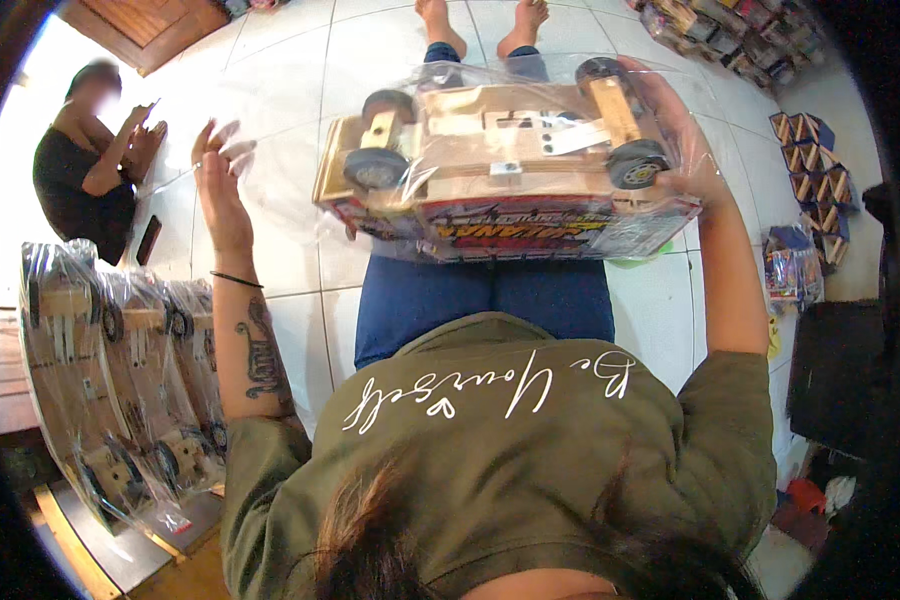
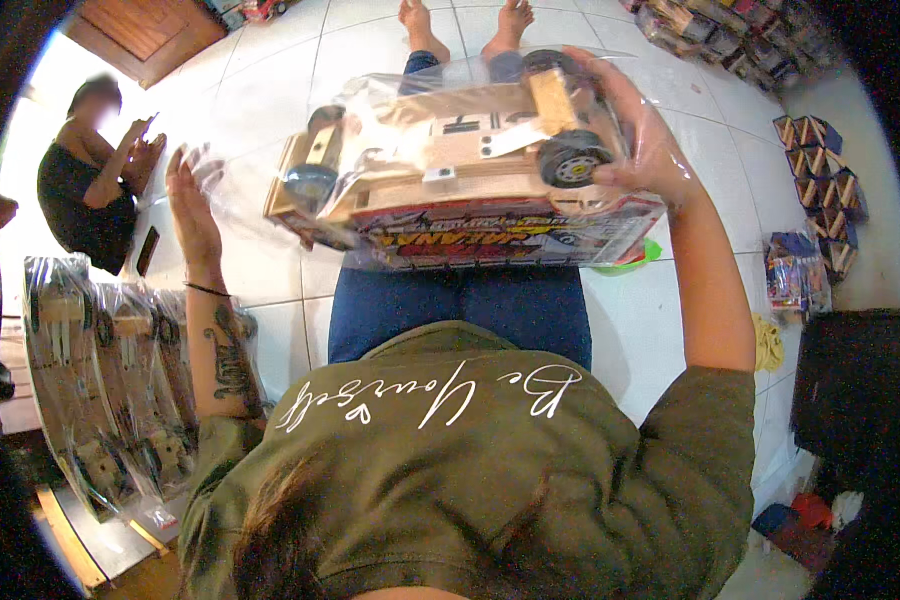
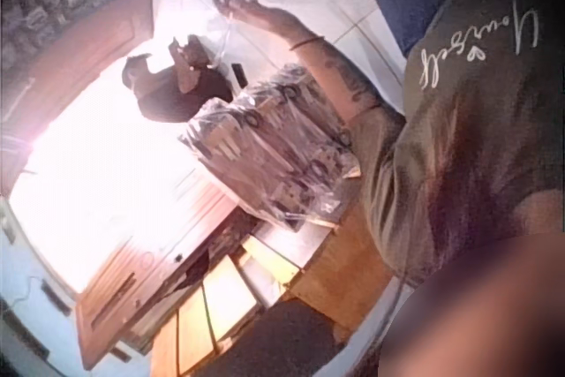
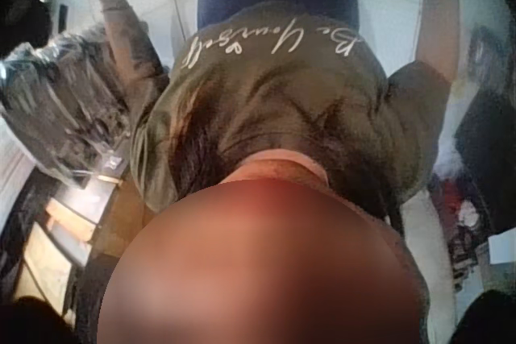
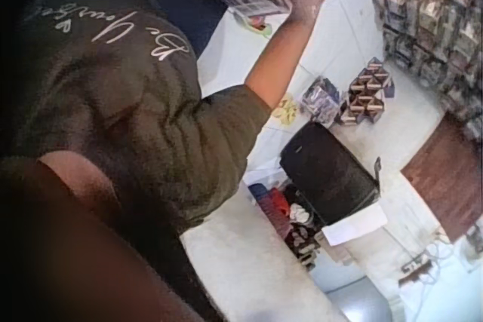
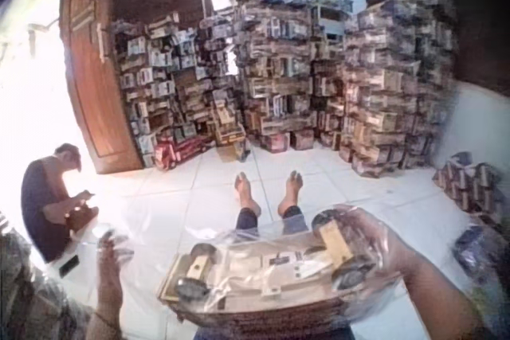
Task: The person wraps two wooden toy vehicles in clear plastic bags while sitting on the floor. They use a handheld tape dispenser to seal the bags after folding the edges and smoothing the plastic.
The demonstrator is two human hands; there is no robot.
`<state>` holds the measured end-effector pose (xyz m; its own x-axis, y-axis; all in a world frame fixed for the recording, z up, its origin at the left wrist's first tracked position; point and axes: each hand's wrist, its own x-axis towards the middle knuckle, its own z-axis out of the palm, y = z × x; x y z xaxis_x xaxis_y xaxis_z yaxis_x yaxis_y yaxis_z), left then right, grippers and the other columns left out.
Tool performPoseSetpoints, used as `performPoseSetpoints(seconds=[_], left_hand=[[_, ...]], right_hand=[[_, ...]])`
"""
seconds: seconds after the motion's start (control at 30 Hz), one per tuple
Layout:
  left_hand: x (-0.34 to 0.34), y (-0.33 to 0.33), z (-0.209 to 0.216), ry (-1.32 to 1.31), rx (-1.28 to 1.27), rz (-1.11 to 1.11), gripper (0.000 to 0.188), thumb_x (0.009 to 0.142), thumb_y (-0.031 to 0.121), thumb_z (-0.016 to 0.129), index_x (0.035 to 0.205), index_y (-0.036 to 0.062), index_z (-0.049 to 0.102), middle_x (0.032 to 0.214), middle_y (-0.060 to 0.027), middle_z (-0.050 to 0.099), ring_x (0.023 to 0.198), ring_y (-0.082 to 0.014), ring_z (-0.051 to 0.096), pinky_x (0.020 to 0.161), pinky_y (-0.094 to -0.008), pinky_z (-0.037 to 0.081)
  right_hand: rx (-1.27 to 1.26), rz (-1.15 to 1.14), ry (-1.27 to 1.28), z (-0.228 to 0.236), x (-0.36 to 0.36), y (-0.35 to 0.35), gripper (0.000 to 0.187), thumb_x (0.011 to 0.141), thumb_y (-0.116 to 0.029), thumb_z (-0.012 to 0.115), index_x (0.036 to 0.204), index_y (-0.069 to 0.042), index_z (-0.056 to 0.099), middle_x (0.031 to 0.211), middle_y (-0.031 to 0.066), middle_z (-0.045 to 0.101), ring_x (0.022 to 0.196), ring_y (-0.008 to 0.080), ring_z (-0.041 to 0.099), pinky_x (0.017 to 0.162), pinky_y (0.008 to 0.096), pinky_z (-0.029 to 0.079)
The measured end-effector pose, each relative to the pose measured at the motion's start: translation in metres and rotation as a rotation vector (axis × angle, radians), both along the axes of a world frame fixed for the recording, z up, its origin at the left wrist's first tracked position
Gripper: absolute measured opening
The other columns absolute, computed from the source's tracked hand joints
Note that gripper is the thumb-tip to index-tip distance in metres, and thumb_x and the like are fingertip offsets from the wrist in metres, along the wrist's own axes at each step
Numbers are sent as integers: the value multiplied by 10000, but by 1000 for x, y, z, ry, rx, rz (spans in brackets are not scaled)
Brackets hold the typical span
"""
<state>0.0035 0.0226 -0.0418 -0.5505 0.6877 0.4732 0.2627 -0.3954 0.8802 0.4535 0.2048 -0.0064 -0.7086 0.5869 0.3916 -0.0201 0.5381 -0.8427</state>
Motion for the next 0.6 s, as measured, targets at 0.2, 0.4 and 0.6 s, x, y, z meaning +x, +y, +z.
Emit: performPoseSetpoints(seconds=[0.2,0.4,0.6], left_hand=[[-14,24,44,113,-215,-292,363,979,265,523,1205,-16,563,898,-5,559,808,-71,496,753,-218,409],[-3,9,39,69,35,0,149,974,173,556,981,25,569,807,26,518,736,-49,440,667,-192,364],[-15,-10,22,143,152,277,160,983,185,548,970,26,563,771,37,503,693,-42,431,618,-188,351]], right_hand=[[12,58,-184,28,20,-23,841,778,-560,503,1398,5,440,1518,197,307,1428,287,259,1171,375,153],[-571,120,457,28,36,-55,707,928,-510,399,1231,119,511,1304,211,499,1268,269,419,1030,341,353],[-42,-601,-297,90,26,-50,367,992,-343,463,833,-59,633,776,-22,561,702,36,487,666,206,386]])
